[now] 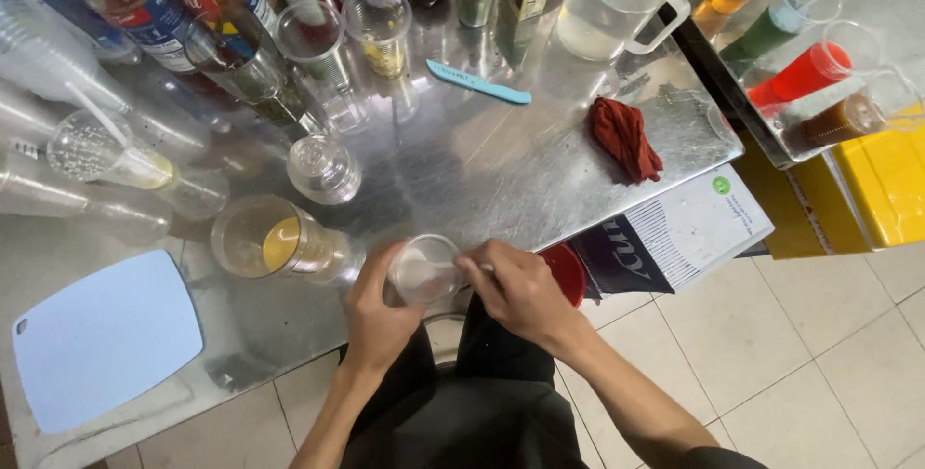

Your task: The person prepares a beverage by pouring liquids into a glass, adding ice, and cutting a lime. They then add the lime to the glass, seal it with a lid, and shake the mixture vigorously.

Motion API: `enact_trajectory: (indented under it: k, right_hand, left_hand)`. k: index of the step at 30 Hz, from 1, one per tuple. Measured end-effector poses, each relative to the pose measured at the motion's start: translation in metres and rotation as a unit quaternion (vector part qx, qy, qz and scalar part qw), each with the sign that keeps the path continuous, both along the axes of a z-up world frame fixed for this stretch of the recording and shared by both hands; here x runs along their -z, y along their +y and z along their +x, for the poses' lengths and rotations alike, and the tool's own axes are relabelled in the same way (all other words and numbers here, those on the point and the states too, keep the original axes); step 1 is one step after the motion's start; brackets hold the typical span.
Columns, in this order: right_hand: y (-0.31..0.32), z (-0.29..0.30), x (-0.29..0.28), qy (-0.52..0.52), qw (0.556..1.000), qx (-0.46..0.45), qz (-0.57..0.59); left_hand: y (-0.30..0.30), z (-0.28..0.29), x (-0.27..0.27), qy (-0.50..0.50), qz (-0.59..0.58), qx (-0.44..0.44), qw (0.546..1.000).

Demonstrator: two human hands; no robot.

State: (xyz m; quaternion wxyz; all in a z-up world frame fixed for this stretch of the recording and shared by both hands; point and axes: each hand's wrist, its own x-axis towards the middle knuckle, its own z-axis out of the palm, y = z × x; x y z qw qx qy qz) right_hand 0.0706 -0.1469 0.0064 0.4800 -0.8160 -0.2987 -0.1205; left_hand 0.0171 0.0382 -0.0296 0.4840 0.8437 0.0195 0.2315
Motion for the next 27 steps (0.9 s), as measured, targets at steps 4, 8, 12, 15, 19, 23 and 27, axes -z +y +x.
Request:
enact_trajectory:
  k: [4, 8, 12, 15, 19, 23, 27]
  right_hand:
    - [0.012, 0.007, 0.008, 0.060, 0.995, 0.064, 0.048]
    - [0.020, 0.005, -0.009, 0.191, 0.964, 0.092, 0.163]
    - [0.024, 0.008, -0.031, 0.338, 0.895, 0.091, 0.275]
    - [0.030, 0.017, -0.050, 0.378, 0.878, 0.068, 0.285]
    - [0.056, 0.030, -0.073, 0.376, 0.867, 0.010, 0.326]
    - [0.096, 0.037, -0.084, 0.249, 0.917, -0.020, 0.312]
    - [0.121, 0.055, -0.009, -0.149, 0.964, -0.221, -0.013]
  left_hand:
    - [0.003, 0.001, 0.006, -0.011, 0.012, -0.005, 1.000]
    - [0.005, -0.005, 0.005, 0.003, 0.000, -0.028, 1.000]
    - [0.022, -0.018, 0.012, 0.008, -0.034, -0.006, 0.999]
    - [0.029, -0.033, 0.009, 0.036, -0.076, -0.067, 0.994]
    - [0.045, -0.050, 0.005, -0.005, -0.084, -0.104, 0.991]
    - [0.069, -0.066, 0.009, -0.070, -0.044, -0.140, 0.987]
    - [0.090, -0.082, 0.012, -0.070, -0.030, -0.184, 0.980]
